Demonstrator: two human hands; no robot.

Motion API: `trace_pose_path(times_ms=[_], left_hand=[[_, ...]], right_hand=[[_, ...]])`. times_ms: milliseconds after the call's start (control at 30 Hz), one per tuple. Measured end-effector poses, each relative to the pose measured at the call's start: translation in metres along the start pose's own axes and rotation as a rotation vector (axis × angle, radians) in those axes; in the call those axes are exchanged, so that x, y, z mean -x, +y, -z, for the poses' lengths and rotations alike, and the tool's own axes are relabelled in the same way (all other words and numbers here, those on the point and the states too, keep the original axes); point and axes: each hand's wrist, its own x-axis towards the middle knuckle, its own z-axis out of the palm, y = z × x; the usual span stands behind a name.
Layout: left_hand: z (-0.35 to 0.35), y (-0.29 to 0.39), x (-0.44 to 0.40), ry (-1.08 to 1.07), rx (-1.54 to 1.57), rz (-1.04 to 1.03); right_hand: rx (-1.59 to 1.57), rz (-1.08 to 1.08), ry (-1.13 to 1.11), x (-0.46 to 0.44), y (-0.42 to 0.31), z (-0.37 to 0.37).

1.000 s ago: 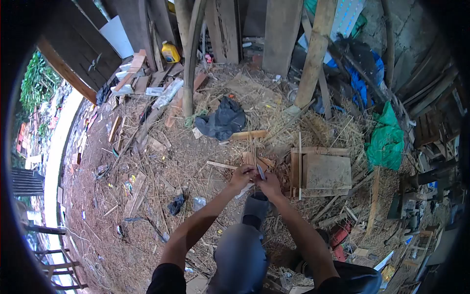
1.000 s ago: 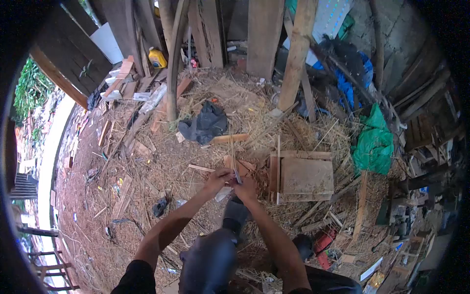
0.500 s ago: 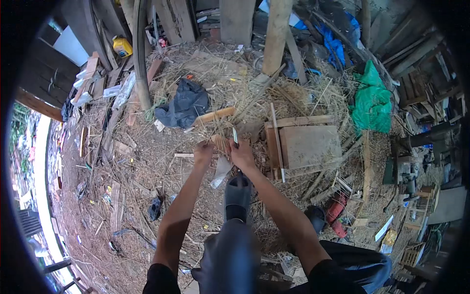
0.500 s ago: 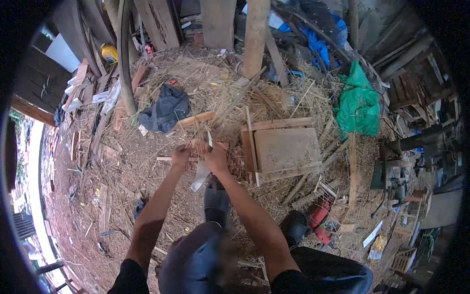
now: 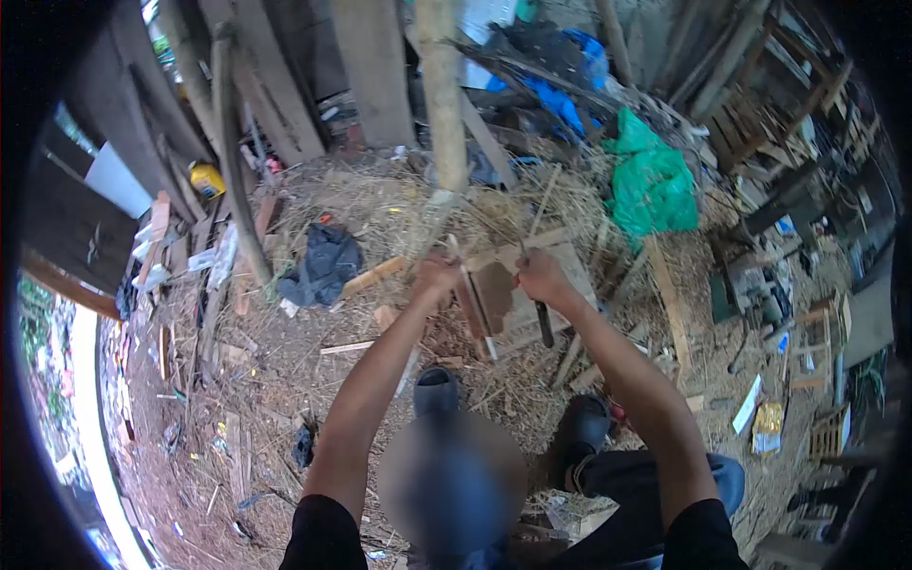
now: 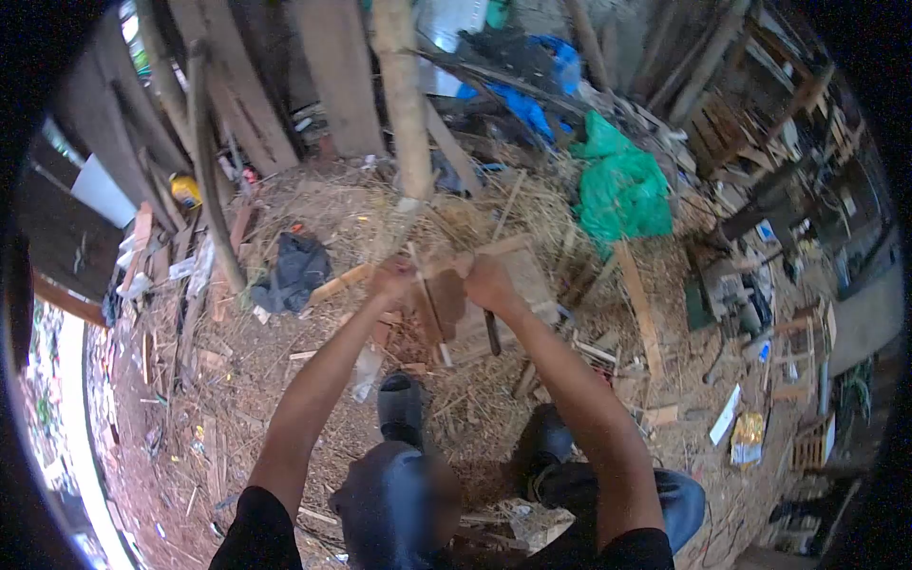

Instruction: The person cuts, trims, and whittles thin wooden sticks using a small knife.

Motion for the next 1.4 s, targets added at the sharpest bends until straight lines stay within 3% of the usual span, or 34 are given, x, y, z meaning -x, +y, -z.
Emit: trace_pose_path(times_ms=[67, 100, 167, 233, 333, 400, 467, 500, 567, 633, 667, 700, 800, 833, 900, 933, 1067, 1133, 1200, 1233, 1300, 1333, 1400], left_hand=[[-0.002, 0.021, -0.001, 0.000, -0.121, 0.025], [-0.003, 0.023, -0.003, 0.031, -0.246, 0.057], [-0.007, 0.019, -0.010, -0.005, -0.259, 0.033], [-0.008, 0.026, -0.010, -0.022, -0.272, 0.010], [-0.001, 0.031, 0.000, 0.098, 0.031, 0.116], [0.013, 0.022, -0.003, 0.100, 0.023, 0.048], [0.040, 0.033, 0.005, 0.118, 0.009, -0.025], [0.056, 0.041, 0.011, 0.082, 0.114, 0.047], [0.083, 0.062, 0.021, 0.059, 0.216, 0.095], [0.110, 0.092, 0.031, 0.082, 0.529, -0.103], [0.125, 0.110, 0.038, 0.051, 0.572, -0.126], [0.136, 0.130, 0.044, 0.068, 0.569, -0.151], [0.164, 0.196, 0.072, 0.016, 0.676, -0.269], [0.172, 0.222, 0.093, 0.034, 0.675, -0.281], [0.181, 0.267, 0.131, -0.037, 0.826, -0.360], [0.180, 0.275, 0.141, -0.016, 0.829, -0.377], [0.165, 0.307, 0.187, -0.156, 0.869, -0.331], [0.155, 0.322, 0.207, -0.223, 0.937, -0.300], [0.148, 0.331, 0.218, -0.272, 1.065, -0.105], [0.139, 0.322, 0.207, -0.269, 1.068, -0.110], [0.110, 0.302, 0.186, -0.528, 1.156, -0.051], [0.103, 0.315, 0.194, -0.490, 1.035, 0.086], [0.072, 0.316, 0.185, -0.525, 0.868, 0.052]], right_hand=[[-0.494, -0.155, -0.130, 0.031, -0.033, 0.048], [-0.495, -0.174, -0.117, 0.038, -0.037, 0.063], [-0.229, 0.028, -0.203, 0.043, -0.035, 0.086], [0.252, 0.383, 0.029, 0.013, 0.029, 0.059], [0.394, 0.557, 0.194, 0.022, 0.023, 0.092], [-0.054, -0.076, -0.145, 0.037, -0.004, 0.130], [-0.182, -0.090, -0.133, 0.065, -0.027, 0.164], [-0.300, -0.106, -0.137, 0.077, -0.034, 0.178], [-0.193, -0.020, -0.092, 0.094, -0.035, 0.192], [0.173, 0.132, -0.024, 0.098, -0.041, 0.200], [0.037, 0.023, -0.106, 0.111, -0.049, 0.215], [0.036, 0.046, -0.087, 0.119, -0.054, 0.221], [-0.660, 0.012, 0.028, 0.136, -0.051, 0.221], [-0.659, 0.033, 0.026, 0.151, -0.057, 0.225], [-0.980, 0.079, 0.003, 0.184, -0.072, 0.237], [-0.865, 0.051, 0.060, 0.196, -0.078, 0.240], [-1.007, 0.189, 0.047, 0.209, -0.068, 0.227], [-0.925, 0.102, 0.088, 0.212, -0.065, 0.220], [-1.001, 0.148, 0.122, 0.215, -0.062, 0.211], [-1.081, 0.188, 0.156, 0.212, -0.062, 0.209], [-1.111, 0.123, 0.167, 0.202, -0.057, 0.202], [-1.183, 0.077, 0.120, 0.195, -0.057, 0.202], [-1.206, -0.151, 0.068, 0.188, -0.053, 0.205]])
